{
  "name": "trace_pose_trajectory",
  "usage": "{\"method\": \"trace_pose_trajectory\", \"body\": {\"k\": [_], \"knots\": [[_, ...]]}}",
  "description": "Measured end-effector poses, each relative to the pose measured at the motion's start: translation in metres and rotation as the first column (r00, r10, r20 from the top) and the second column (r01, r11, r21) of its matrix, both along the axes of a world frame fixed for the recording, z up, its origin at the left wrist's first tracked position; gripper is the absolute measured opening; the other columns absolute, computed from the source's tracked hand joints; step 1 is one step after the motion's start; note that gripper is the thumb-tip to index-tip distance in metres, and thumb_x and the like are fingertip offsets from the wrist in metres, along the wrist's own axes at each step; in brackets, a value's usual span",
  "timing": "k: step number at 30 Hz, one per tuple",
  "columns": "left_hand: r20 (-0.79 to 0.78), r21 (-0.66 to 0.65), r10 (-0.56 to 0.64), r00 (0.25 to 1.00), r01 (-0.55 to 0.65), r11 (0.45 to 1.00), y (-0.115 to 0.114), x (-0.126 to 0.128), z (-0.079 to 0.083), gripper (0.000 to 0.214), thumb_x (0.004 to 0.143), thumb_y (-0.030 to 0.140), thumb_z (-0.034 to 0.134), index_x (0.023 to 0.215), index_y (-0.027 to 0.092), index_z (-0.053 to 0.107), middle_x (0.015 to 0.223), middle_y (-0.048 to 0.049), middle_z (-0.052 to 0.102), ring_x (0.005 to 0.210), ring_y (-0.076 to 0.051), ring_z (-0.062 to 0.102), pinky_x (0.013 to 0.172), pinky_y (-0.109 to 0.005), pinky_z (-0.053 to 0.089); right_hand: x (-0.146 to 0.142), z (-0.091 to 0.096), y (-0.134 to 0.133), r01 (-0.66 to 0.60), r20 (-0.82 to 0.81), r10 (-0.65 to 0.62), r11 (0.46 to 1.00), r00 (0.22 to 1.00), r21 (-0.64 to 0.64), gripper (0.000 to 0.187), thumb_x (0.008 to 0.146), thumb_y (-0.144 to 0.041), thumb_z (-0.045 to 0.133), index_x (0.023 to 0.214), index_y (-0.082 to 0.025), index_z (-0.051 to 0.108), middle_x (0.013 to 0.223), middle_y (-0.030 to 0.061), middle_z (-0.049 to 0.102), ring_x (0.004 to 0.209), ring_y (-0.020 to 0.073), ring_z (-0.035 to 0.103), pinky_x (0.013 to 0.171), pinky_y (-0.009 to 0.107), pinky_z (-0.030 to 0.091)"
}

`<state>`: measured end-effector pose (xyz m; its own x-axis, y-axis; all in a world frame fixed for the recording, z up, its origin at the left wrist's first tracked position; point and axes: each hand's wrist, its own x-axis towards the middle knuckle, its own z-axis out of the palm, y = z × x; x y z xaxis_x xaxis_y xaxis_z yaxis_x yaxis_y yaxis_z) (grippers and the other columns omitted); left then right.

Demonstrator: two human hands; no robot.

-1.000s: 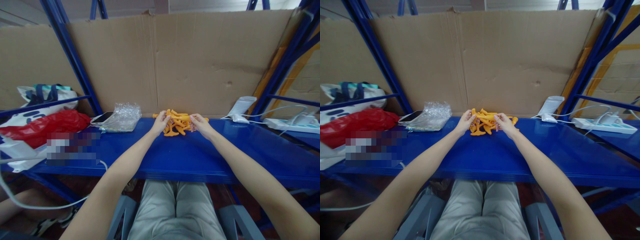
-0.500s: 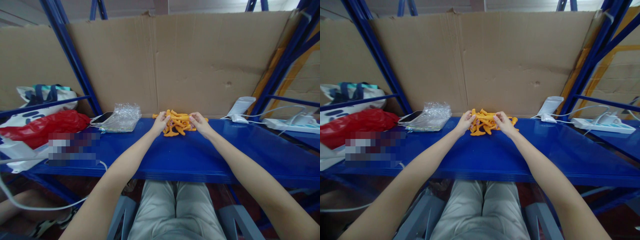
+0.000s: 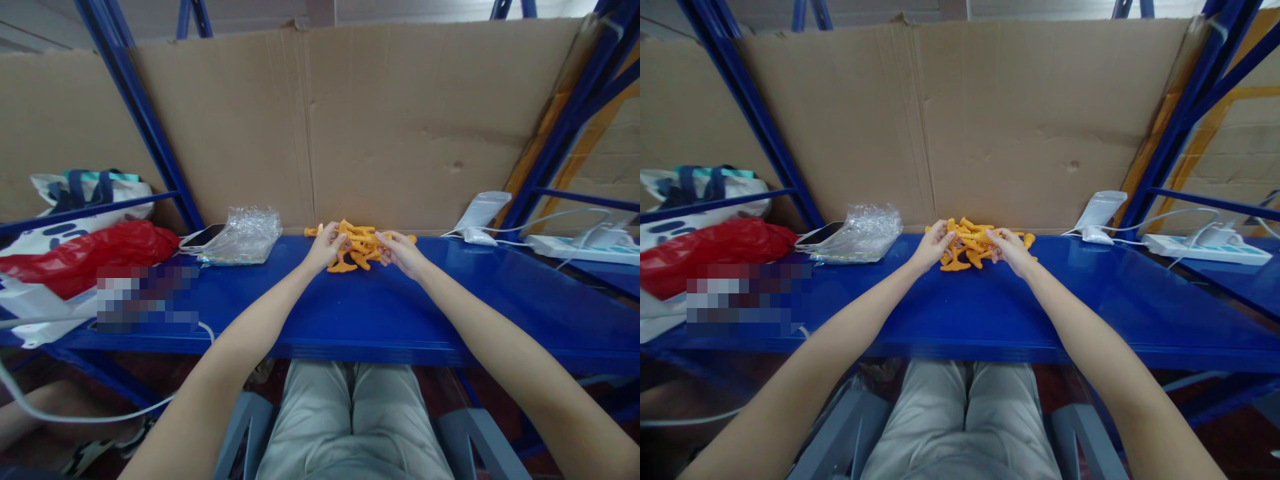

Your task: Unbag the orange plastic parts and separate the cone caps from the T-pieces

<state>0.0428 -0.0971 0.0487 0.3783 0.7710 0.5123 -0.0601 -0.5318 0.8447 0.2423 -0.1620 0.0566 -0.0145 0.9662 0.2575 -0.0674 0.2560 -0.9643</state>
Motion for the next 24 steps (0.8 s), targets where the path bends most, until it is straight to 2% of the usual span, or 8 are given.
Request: {"method": "trace_pose_trajectory", "body": {"k": [6, 11, 18, 21, 22, 24], "knots": [[-0.024, -0.002, 0.016, 1.0, -0.016, 1.0, -0.003, 0.003, 0.0, 0.025, 0.088, 0.038, 0.063, 0.099, 0.019, 0.053, 0.068, -0.0001, 0.065, 0.056, -0.014, 0.066, 0.039, -0.015, 0.041, -0.002, -0.002, 0.001, -0.06, -0.016, 0.059, 0.997, 0.998, -0.049, 0.053, 0.057, -0.055, 0.085, 0.078, -0.021, 0.05, 0.056, -0.0089, 0.047, 0.042, 0.0036, 0.033, 0.043, 0.023, 0.032], [-0.024, -0.061, 0.029, 0.999, -0.031, 0.998, -0.004, 0.003, 0.002, 0.025, 0.088, 0.038, 0.062, 0.1, 0.018, 0.054, 0.067, -0.0009, 0.066, 0.058, -0.015, 0.066, 0.042, -0.019, 0.048, -0.002, 0.0, -0.001, -0.045, 0.034, 0.044, 0.999, 0.998, 0.003, 0.054, 0.057, -0.057, 0.084, 0.079, -0.022, 0.049, 0.056, -0.0102, 0.044, 0.042, 0.0034, 0.03, 0.044, 0.023, 0.03], [-0.051, -0.056, 0.034, 0.998, -0.036, 0.998, -0.006, 0.001, 0.004, 0.023, 0.088, 0.033, 0.062, 0.102, 0.018, 0.053, 0.07, -0.0005, 0.066, 0.059, -0.014, 0.067, 0.047, -0.02, 0.052, -0.002, 0.001, -0.002, -0.034, 0.074, 0.037, 0.998, 0.997, -0.046, 0.052, 0.06, -0.059, 0.08, 0.075, -0.022, 0.046, 0.054, -0.0088, 0.044, 0.043, 0.0055, 0.037, 0.044, 0.023, 0.034], [-0.052, -0.041, 0.041, 0.998, -0.043, 0.998, -0.009, 0.001, 0.005, 0.02, 0.088, 0.03, 0.061, 0.101, 0.017, 0.053, 0.071, -0.0006, 0.065, 0.063, -0.015, 0.067, 0.049, -0.021, 0.052, 0.007, 0.005, 0.002, -0.021, 0.273, 0.019, 1.0, 0.962, 0.004, 0.054, 0.056, -0.062, 0.079, 0.072, -0.021, 0.049, 0.054, -0.0071, 0.049, 0.046, 0.0073, 0.041, 0.046, 0.024, 0.036], [-0.05, -0.041, 0.042, 0.998, -0.044, 0.998, -0.01, 0.002, 0.005, 0.019, 0.088, 0.029, 0.061, 0.101, 0.017, 0.053, 0.071, -0.0005, 0.065, 0.065, -0.015, 0.067, 0.049, -0.02, 0.052, 0.01, 0.008, 0.003, -0.026, 0.385, 0.01, 0.999, 0.923, 0.036, 0.053, 0.056, -0.063, 0.078, 0.071, -0.02, 0.051, 0.055, -0.006, 0.051, 0.048, 0.0082, 0.043, 0.048, 0.024, 0.036], [-0.038, -0.042, 0.048, 0.998, -0.049, 0.998, -0.011, 0.003, 0.006, 0.018, 0.088, 0.029, 0.061, 0.099, 0.018, 0.053, 0.071, 0.0, 0.065, 0.067, -0.015, 0.068, 0.05, -0.019, 0.052, 0.015, 0.018, 0.006, -0.045, 0.615, -0.034, 0.993, 0.788, 0.113, 0.05, 0.058, -0.063, 0.076, 0.073, -0.018, 0.058, 0.059, -0.0034, 0.057, 0.053, 0.01, 0.048, 0.051, 0.024, 0.036]]}}
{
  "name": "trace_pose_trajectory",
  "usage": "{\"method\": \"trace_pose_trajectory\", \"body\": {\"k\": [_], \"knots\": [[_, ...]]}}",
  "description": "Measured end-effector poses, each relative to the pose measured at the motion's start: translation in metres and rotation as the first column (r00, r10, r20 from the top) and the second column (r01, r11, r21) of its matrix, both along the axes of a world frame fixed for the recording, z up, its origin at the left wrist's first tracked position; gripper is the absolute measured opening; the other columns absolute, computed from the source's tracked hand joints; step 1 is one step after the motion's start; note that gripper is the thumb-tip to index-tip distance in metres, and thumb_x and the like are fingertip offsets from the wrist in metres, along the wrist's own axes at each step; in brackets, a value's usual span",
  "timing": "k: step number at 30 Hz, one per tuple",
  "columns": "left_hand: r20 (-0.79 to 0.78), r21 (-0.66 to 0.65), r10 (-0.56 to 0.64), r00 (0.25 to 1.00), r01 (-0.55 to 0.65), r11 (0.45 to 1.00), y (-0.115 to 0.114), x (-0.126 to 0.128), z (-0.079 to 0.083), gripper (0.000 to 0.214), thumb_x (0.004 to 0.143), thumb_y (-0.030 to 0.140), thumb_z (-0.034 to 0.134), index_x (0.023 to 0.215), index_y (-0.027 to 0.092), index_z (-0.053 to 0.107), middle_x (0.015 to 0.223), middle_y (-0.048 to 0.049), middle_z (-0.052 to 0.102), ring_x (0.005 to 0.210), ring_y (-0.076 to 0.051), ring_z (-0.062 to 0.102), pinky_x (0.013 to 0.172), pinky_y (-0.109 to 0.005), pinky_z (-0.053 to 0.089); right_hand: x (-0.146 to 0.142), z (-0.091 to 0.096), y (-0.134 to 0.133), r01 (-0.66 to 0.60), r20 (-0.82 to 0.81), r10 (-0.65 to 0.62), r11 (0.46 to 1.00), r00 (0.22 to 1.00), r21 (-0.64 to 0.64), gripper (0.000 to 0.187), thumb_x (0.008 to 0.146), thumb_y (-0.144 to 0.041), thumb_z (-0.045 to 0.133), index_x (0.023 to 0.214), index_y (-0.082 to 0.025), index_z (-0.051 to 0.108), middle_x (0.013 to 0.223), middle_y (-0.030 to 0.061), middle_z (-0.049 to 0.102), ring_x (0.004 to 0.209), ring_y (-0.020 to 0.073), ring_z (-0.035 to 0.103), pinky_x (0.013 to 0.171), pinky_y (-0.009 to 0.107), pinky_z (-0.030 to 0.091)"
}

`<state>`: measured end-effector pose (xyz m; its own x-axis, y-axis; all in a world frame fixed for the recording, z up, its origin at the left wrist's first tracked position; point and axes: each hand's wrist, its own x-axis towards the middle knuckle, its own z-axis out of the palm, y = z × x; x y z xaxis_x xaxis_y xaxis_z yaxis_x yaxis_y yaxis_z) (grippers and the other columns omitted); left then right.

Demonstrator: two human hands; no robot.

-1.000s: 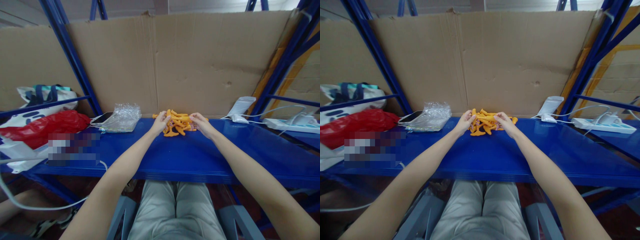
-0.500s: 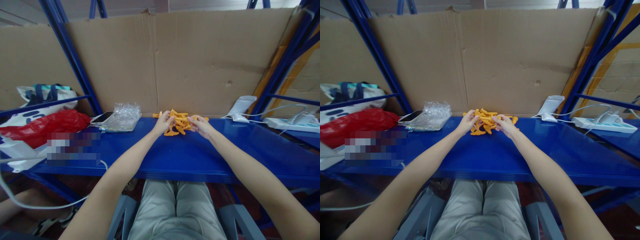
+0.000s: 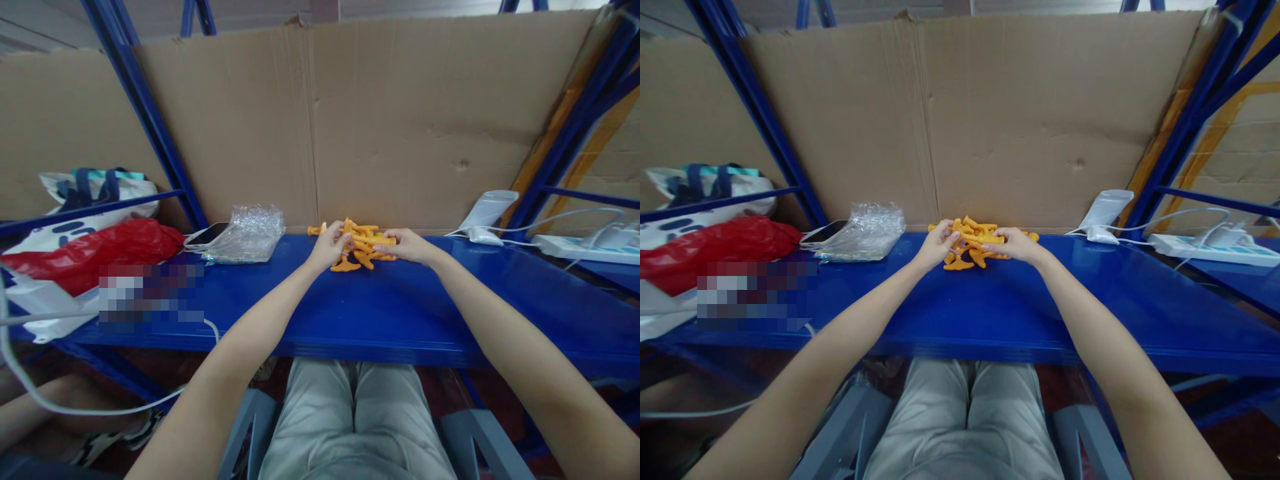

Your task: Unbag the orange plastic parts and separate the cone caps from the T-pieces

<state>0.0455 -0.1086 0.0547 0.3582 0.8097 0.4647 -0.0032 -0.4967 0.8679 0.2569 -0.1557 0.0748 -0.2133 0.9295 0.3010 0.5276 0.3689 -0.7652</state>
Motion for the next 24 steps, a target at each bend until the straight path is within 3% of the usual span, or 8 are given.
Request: {"method": "trace_pose_trajectory", "body": {"k": [3, 6, 9, 12, 15, 17, 19, 24], "knots": [[0.029, 0.001, 0.012, 1.0, -0.012, 1.0, 0.0, 0.002, 0.002, 0.02, 0.088, 0.033, 0.062, 0.098, 0.019, 0.052, 0.072, 0.001, 0.064, 0.067, -0.013, 0.067, 0.051, -0.018, 0.052, 0.002, 0.024, 0.004, 0.058, 0.394, -0.095, 0.993, 0.914, 0.106, 0.042, 0.062, -0.058, 0.074, 0.069, -0.018, 0.063, 0.058, -0.002, 0.058, 0.058, 0.0117, 0.051, 0.054, 0.024, 0.034], [0.038, -0.004, 0.006, 0.999, -0.005, 1.0, 0.002, 0.006, 0.007, 0.022, 0.09, 0.037, 0.061, 0.097, 0.019, 0.051, 0.072, 0.0013, 0.064, 0.061, -0.012, 0.066, 0.052, -0.02, 0.052, 0.0, 0.05, 0.006, 0.103, 0.627, -0.12, 0.993, 0.77, 0.063, 0.038, 0.063, -0.054, 0.075, 0.058, -0.019, 0.061, 0.049, -0.0015, 0.054, 0.052, 0.0121, 0.049, 0.051, 0.026, 0.032], [0.076, 0.04, -0.015, 0.997, 0.012, 0.999, 0.006, 0.01, 0.017, 0.02, 0.091, 0.036, 0.06, 0.096, 0.019, 0.051, 0.07, 0.0019, 0.062, 0.06, -0.011, 0.064, 0.059, -0.021, 0.054, -0.002, 0.07, 0.004, 0.061, 0.657, 0.001, 0.996, 0.754, -0.071, 0.038, 0.064, -0.053, 0.075, 0.054, -0.019, 0.06, 0.05, 0.0006, 0.057, 0.049, 0.0129, 0.051, 0.05, 0.027, 0.035], [0.133, 0.095, -0.032, 0.991, 0.019, 0.995, 0.007, 0.017, 0.025, 0.019, 0.092, 0.036, 0.06, 0.094, 0.019, 0.051, 0.07, 0.0029, 0.06, 0.062, -0.01, 0.062, 0.064, -0.022, 0.054, -0.004, 0.079, 0.0, 0.005, 0.538, 0.113, 0.977, 0.835, -0.213, 0.04, 0.059, -0.054, 0.08, 0.053, -0.02, 0.061, 0.051, 0.0019, 0.059, 0.049, 0.0143, 0.054, 0.05, 0.028, 0.04], [0.153, 0.091, -0.025, 0.988, 0.012, 0.996, 0.006, 0.024, 0.025, 0.021, 0.094, 0.039, 0.057, 0.091, 0.019, 0.049, 0.065, 0.0043, 0.055, 0.053, -0.008, 0.056, 0.055, -0.019, 0.048, -0.009, 0.079, -0.003, -0.025, 0.393, 0.186, 0.924, 0.901, -0.381, 0.039, 0.055, -0.051, 0.084, 0.052, -0.02, 0.059, 0.05, 0.0017, 0.056, 0.047, 0.0139, 0.052, 0.049, 0.029, 0.042], [0.151, 0.076, 0.0, 0.989, -0.011, 0.997, 0.005, 0.027, 0.021, 0.026, 0.094, 0.043, 0.056, 0.086, 0.02, 0.048, 0.061, 0.0059, 0.049, 0.047, -0.006, 0.048, 0.049, -0.018, 0.041, -0.013, 0.076, -0.003, -0.029, 0.377, 0.208, 0.903, 0.902, -0.429, 0.038, 0.057, -0.046, 0.084, 0.05, -0.02, 0.057, 0.048, 0.0008, 0.054, 0.045, 0.0121, 0.049, 0.048, 0.028, 0.041], [0.139, 0.056, 0.02, 0.99, -0.028, 0.998, 0.004, 0.026, 0.016, 0.03, 0.093, 0.045, 0.056, 0.082, 0.02, 0.046, 0.058, 0.0071, 0.043, 0.045, -0.006, 0.042, 0.046, -0.018, 0.035, -0.018, 0.072, -0.001, 0.004, 0.464, 0.188, 0.925, 0.866, -0.381, 0.035, 0.062, -0.04, 0.08, 0.049, -0.019, 0.054, 0.046, 0.0, 0.052, 0.043, 0.0104, 0.045, 0.046, 0.027, 0.038], [0.134, 0.017, 0.015, 0.991, -0.018, 1.0, 0.002, 0.018, 0.01, 0.031, 0.094, 0.042, 0.057, 0.076, 0.02, 0.042, 0.059, 0.0075, 0.039, 0.049, -0.005, 0.039, 0.049, -0.017, 0.032, -0.027, 0.063, 0.002, 0.043, 0.732, 0.064, 0.991, 0.678, -0.128, 0.02, 0.074, -0.027, 0.063, 0.056, -0.018, 0.06, 0.049, 0.0005, 0.056, 0.044, 0.0109, 0.046, 0.047, 0.026, 0.034]]}}
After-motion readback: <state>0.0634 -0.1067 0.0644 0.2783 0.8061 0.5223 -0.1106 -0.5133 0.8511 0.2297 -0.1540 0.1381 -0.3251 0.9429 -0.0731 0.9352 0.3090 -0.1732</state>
